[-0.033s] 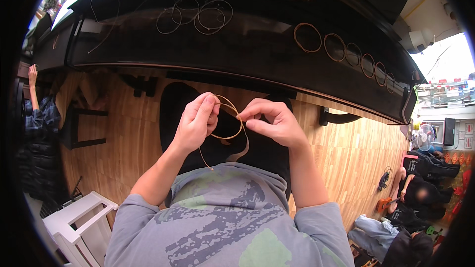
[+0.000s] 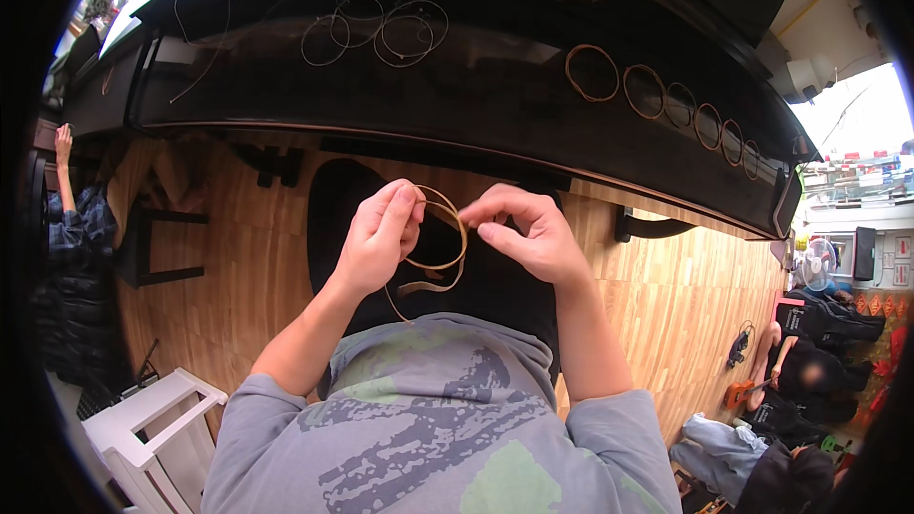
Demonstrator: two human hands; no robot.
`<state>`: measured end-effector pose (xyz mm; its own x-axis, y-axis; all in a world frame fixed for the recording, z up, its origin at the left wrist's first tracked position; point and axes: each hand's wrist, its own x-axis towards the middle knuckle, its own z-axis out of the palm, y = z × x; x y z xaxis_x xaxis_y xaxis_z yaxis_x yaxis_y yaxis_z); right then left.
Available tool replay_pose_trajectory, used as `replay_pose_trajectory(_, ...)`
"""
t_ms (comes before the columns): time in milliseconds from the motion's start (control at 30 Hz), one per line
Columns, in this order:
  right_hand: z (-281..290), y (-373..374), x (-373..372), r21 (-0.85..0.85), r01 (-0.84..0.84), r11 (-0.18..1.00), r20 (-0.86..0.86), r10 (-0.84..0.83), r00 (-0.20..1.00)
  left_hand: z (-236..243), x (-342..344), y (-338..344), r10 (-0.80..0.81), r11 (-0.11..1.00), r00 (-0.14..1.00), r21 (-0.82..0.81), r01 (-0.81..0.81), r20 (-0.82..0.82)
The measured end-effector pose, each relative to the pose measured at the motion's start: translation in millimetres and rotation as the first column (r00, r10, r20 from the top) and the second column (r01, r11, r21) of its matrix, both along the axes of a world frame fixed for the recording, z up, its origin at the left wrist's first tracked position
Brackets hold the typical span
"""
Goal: The person shapes copper wire into circular loops by hand, repeatedly bending and twisting the ends to form closed rings. The person places the finished loops on the piano lid and continues with additional pieces of wire.
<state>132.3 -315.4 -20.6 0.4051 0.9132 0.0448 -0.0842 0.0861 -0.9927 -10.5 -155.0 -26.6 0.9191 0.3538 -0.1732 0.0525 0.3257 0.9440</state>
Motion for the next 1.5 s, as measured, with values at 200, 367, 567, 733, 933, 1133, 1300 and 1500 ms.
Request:
replay_pose_trajectory(200,22.3,16.4,-18.6,-0.11,0.208,0.972,0.51,-0.125,0.851,-4.7,1.9,-11.9,0.006,0.967,0.999,0.253,-0.019,0.052)
replay_pose_trajectory(367,23.8,17.8,-19.6,-0.188,0.249,0.95,0.062,-0.241,0.968,6.0,0.7,-8.7,-0.044,0.889,0.997,0.453,0.066,-0.057)
replay_pose_trajectory(567,33.8,13.4,-12.0,-0.322,0.223,0.92,0.118,-0.194,0.974,14.4,-1.1,-7.6,-0.103,0.847,0.98,0.502,0.175,-0.169)
replay_pose_trajectory(733,28.9,11.2,-12.0,-0.267,0.272,0.925,0.211,-0.219,0.953,18.7,-1.9,-8.1,-0.146,0.8,0.967,0.55,0.24,-0.209)
replay_pose_trajectory(933,37.6,13.9,-11.7,-0.305,0.245,0.92,0.166,-0.202,0.965,17.1,-4.1,-9.3,-0.179,0.76,0.961,0.59,0.271,-0.211)
replay_pose_trajectory(1133,47.5,3.3,-3.1,-0.386,0.193,0.902,0.393,-0.028,0.919,11.1,-8.0,-5.4,-0.228,0.789,0.948,0.528,0.315,-0.224)
replay_pose_trajectory(1300,40.1,-1.1,-12.0,-0.307,0.238,0.921,0.407,-0.099,0.908,0.9,-10.5,-0.1,-0.233,0.959,0.966,0.139,0.248,-0.112)
replay_pose_trajectory(1500,31.9,-4.7,-20.7,-0.194,0.316,0.929,0.226,-0.271,0.936,7.9,-10.5,2.8,-0.111,0.994,0.994,0.005,0.111,0.001)
